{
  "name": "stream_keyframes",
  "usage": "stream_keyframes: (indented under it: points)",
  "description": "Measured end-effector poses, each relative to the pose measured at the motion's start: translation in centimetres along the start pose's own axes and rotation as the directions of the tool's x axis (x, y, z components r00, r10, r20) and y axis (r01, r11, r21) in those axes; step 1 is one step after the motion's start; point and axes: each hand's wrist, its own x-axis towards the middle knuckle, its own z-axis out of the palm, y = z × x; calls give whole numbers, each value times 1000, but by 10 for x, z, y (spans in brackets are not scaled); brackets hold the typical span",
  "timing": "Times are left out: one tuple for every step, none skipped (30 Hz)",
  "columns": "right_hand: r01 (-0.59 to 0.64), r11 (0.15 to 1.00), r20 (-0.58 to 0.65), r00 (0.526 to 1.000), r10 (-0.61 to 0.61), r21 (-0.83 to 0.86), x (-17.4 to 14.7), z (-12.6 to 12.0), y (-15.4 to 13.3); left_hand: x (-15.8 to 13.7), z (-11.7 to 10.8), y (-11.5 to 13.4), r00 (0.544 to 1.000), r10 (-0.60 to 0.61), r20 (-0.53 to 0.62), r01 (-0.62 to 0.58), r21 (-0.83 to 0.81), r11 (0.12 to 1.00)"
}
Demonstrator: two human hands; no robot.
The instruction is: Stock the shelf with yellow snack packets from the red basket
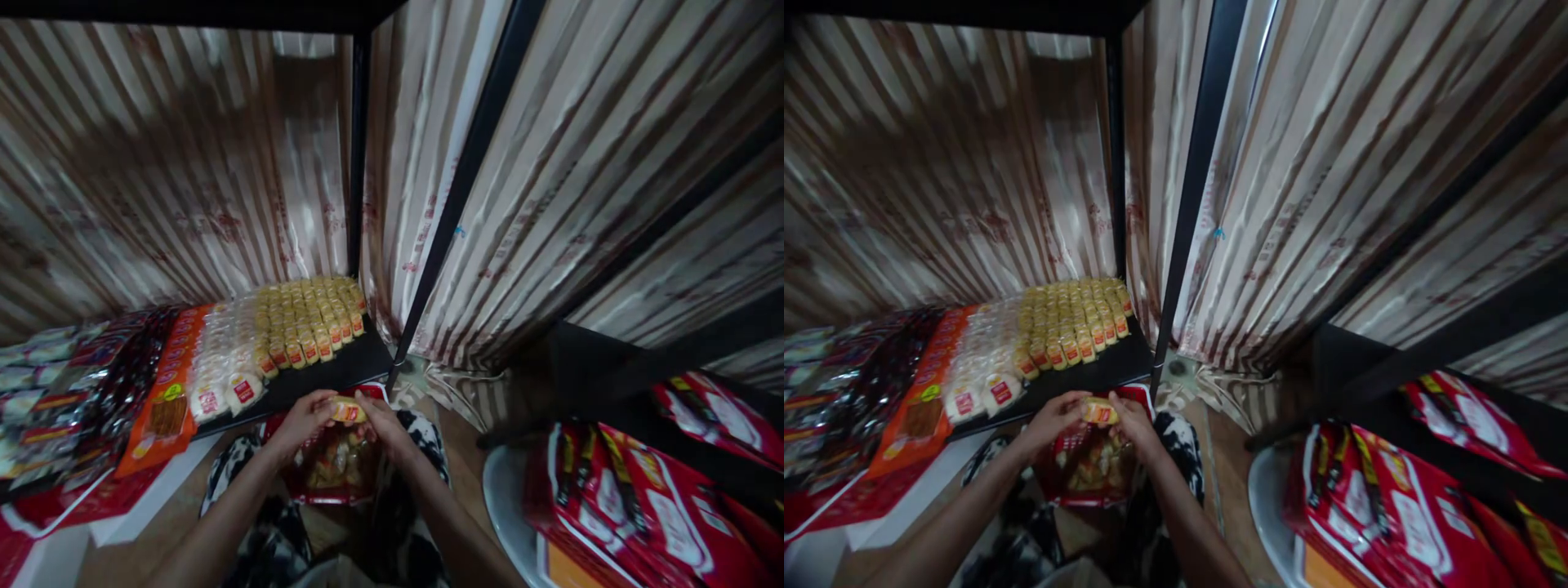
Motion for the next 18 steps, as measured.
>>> stream_keyframes:
  points:
    - [1, 1000, -10, 1000, -1, -4, 2, 1, -1, 2, 1, 0, 1000, 13, -17, -13, 12, 1000]
    - [1, 1000, -20, 1000, -1, -10, 4, 1, -1, 4, 1, 1, 999, 21, -34, -20, 22, 1000]
    - [0, 1000, -31, 1000, 0, -16, 7, 2, -2, 7, 2, 1, 998, 24, -52, -22, 33, 999]
    - [0, 1000, -42, 999, -1, -19, 9, 2, -2, 10, 2, 1, 997, 24, -74, -21, 42, 999]
    - [1, 1000, -48, 999, -2, -18, 11, 3, -2, 13, 2, 1, 996, 22, -90, -18, 50, 999]
    - [5, 1000, -62, 998, -6, -14, 14, 3, -1, 16, 1, 1, 995, 18, -100, -12, 59, 998]
    - [14, 1000, -82, 996, -15, -9, 16, 3, 0, 20, 1, 2, 994, 17, -108, -9, 73, 997]
    - [31, 1000, -103, 994, -30, 1, 18, 3, 1, 24, 1, 3, 994, 18, -110, -8, 89, 996]
    - [54, 998, -122, 991, -51, 18, 20, 3, 3, 28, 1, 3, 994, 19, -107, -7, 110, 994]
    - [79, 996, -134, 988, -72, 42, 21, 3, 5, 33, 2, 4, 995, 13, -100, 1, 136, 991]
    - [102, 993, -137, 986, -92, 66, 22, 2, 6, 38, 3, 6, 996, 2, -91, 13, 164, 986]
    - [121, 989, -136, 985, -109, 88, 23, 1, 7, 43, 4, 8, 997, -6, -82, 22, 191, 981]
    - [137, 985, -136, 983, -122, 102, 24, 0, 8, 48, 5, 10, 998, -10, -68, 24, 214, 977]
    - [153, 983, -146, 980, -137, 102, 25, 0, 8, 54, 6, 13, 999, -7, -52, 19, 234, 972]
    - [170, 982, -164, 974, -154, 87, 27, -1, 7, 61, 6, 18, 999, 4, -35, 5, 252, 968]
    - [185, 981, -189, 967, -170, 64, 29, -2, 6, 67, 6, 24, 1000, 23, -17, -17, 270, 963]
    - [202, 979, -219, 957, -189, 38, 32, -3, 3, 74, 6, 31, 999, 48, -3, -45, 296, 954]
    - [221, 975, -248, 945, -212, 9, 36, -3, 0, 81, 6, 41, 997, 79, 6, -76, 333, 940]
